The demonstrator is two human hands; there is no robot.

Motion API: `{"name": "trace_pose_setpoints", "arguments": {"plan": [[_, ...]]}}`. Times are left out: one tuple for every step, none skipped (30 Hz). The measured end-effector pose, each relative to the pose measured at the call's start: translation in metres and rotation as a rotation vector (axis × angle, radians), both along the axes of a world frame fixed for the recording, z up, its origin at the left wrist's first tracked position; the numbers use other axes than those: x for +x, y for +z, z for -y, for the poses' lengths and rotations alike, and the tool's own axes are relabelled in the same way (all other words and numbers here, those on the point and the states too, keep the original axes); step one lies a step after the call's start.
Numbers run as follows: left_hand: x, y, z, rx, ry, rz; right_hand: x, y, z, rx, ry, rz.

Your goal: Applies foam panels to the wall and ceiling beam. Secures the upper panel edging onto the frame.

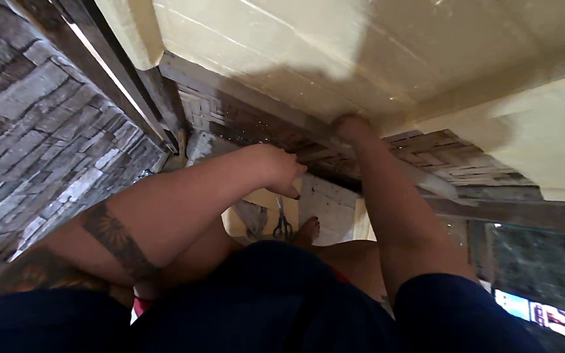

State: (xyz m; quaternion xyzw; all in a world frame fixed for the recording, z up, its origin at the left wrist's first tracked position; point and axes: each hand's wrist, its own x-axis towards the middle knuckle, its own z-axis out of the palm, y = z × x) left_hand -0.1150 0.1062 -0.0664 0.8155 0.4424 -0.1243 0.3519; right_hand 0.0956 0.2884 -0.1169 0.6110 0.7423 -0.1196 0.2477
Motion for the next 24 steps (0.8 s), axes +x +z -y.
{"name": "trace_pose_setpoints", "arguments": {"plan": [[0.0, 0.0, 0.0, -0.001, -0.002, -0.006, -0.005, 0.003, 0.008, 0.002, -0.009, 0.027], [0.0, -0.001, -0.001, 0.003, -0.001, -0.002, -0.009, 0.005, 0.015, 0.015, -0.014, 0.038], [0.0, -0.001, -0.001, 0.005, 0.002, 0.011, -0.009, 0.004, 0.019, 0.036, -0.038, 0.008], [0.0, -0.002, -0.001, 0.006, 0.007, 0.016, -0.007, 0.002, 0.02, 0.062, -0.08, -0.041], [0.001, -0.003, -0.002, 0.003, 0.009, 0.014, -0.004, -0.002, 0.021, 0.084, -0.141, -0.103], [0.003, -0.005, -0.003, -0.001, 0.008, 0.008, -0.002, -0.005, 0.024, 0.114, -0.207, -0.172], [0.003, -0.006, -0.003, -0.001, 0.008, 0.004, 0.002, -0.012, 0.026, 0.162, -0.264, -0.244], [0.003, -0.007, -0.004, 0.002, 0.009, 0.003, 0.004, -0.021, 0.028, 0.213, -0.304, -0.301], [0.003, -0.007, -0.005, 0.0, 0.01, 0.0, 0.005, -0.026, 0.031, 0.231, -0.347, -0.337], [0.004, -0.007, -0.006, 0.0, 0.01, -0.003, 0.004, -0.028, 0.034, 0.205, -0.407, -0.375], [0.005, -0.007, -0.006, -0.001, 0.008, -0.004, 0.005, -0.029, 0.035, 0.167, -0.469, -0.417], [0.006, -0.007, -0.006, -0.003, 0.005, -0.008, 0.008, -0.031, 0.032, 0.14, -0.526, -0.482], [0.007, -0.007, -0.006, -0.01, 0.004, -0.012, 0.011, -0.028, 0.029, 0.117, -0.576, -0.553], [0.007, -0.007, -0.006, -0.014, 0.004, -0.015, 0.012, -0.024, 0.024, 0.103, -0.619, -0.603], [0.008, -0.009, -0.006, -0.009, 0.001, -0.012, 0.012, -0.022, 0.018, 0.109, -0.659, -0.655], [0.009, -0.01, -0.006, -0.005, -0.003, -0.009, 0.012, -0.021, 0.012, 0.109, -0.712, -0.738], [0.01, -0.01, -0.006, -0.004, -0.008, -0.01, 0.012, -0.02, 0.008, 0.115, -0.773, -0.829], [0.011, -0.01, -0.006, -0.002, -0.009, -0.011, 0.012, -0.019, 0.005, 0.119, -0.828, -0.913], [0.011, -0.009, -0.007, 0.001, -0.005, -0.007, 0.011, -0.018, 0.004, 0.125, -0.852, -0.954], [0.011, -0.009, -0.007, 0.0, -0.001, -0.005, 0.01, -0.019, 0.005, 0.128, -0.852, -0.967], [0.012, -0.008, -0.008, -0.005, 0.003, -0.003, 0.011, -0.021, 0.008, 0.131, -0.851, -0.971], [0.013, -0.008, -0.008, -0.009, 0.005, -0.001, 0.012, -0.023, 0.01, 0.136, -0.868, -0.982], [0.013, -0.007, -0.01, -0.009, 0.01, 0.001, 0.013, -0.023, 0.01, 0.124, -0.894, -1.016], [0.014, -0.007, -0.011, -0.005, 0.016, 0.004, 0.015, -0.021, 0.009, 0.083, -0.911, -1.05]]}}
